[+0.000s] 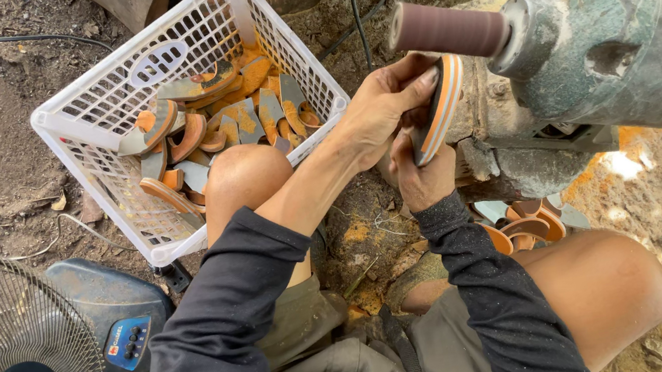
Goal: The person sits on the ground and uses a rotating sanding drum to smooth the edges of orange and grey slipper parts. They pick each part from a white basket, press it against the spinning drum, and return it to the basket.
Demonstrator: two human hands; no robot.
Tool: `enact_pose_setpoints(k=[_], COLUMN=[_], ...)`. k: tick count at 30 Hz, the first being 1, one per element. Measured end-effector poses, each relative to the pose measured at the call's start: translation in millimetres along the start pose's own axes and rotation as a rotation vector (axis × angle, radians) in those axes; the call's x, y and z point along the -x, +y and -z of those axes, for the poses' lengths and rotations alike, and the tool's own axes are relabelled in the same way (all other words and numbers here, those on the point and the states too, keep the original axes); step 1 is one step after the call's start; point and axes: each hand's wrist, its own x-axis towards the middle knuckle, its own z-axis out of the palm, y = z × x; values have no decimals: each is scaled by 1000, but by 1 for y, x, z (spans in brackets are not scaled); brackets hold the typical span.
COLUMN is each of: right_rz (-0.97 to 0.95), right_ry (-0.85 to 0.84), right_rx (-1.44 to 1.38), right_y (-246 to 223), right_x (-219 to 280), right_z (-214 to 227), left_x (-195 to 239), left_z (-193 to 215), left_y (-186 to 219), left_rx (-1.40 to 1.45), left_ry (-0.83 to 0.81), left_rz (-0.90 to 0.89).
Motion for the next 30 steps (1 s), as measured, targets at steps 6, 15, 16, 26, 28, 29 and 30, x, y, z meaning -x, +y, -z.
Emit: enact_pose_setpoints(k=[6, 15, 16, 26, 28, 29, 30], right_rz=[67, -11, -22, -94, -66, -150, -233], right_ry=[-168, -214, -212, -219, -219, -250, -280], right_rx=[-151, -260, -275, -197, -217, -305, -392], right_y=[7, 17, 18, 10, -1, -8, -15], right_x=[-19, -26, -27, -27, -28, -29, -31], right_z=[0, -15, -15, -6, -1, 1, 5], left_x=[-1, -13, -14, -20, -20, -21, -23], left_z=[2, 2, 2, -1, 0, 1, 2], left_y=[7, 14, 13, 10, 8, 7, 5], left_rx=[-82, -332, -351, -324, -272, -246, -216], left_ry=[-76, 37, 60, 160, 178, 188, 200], left_rz=[3, -19, -11, 50, 57, 61, 45])
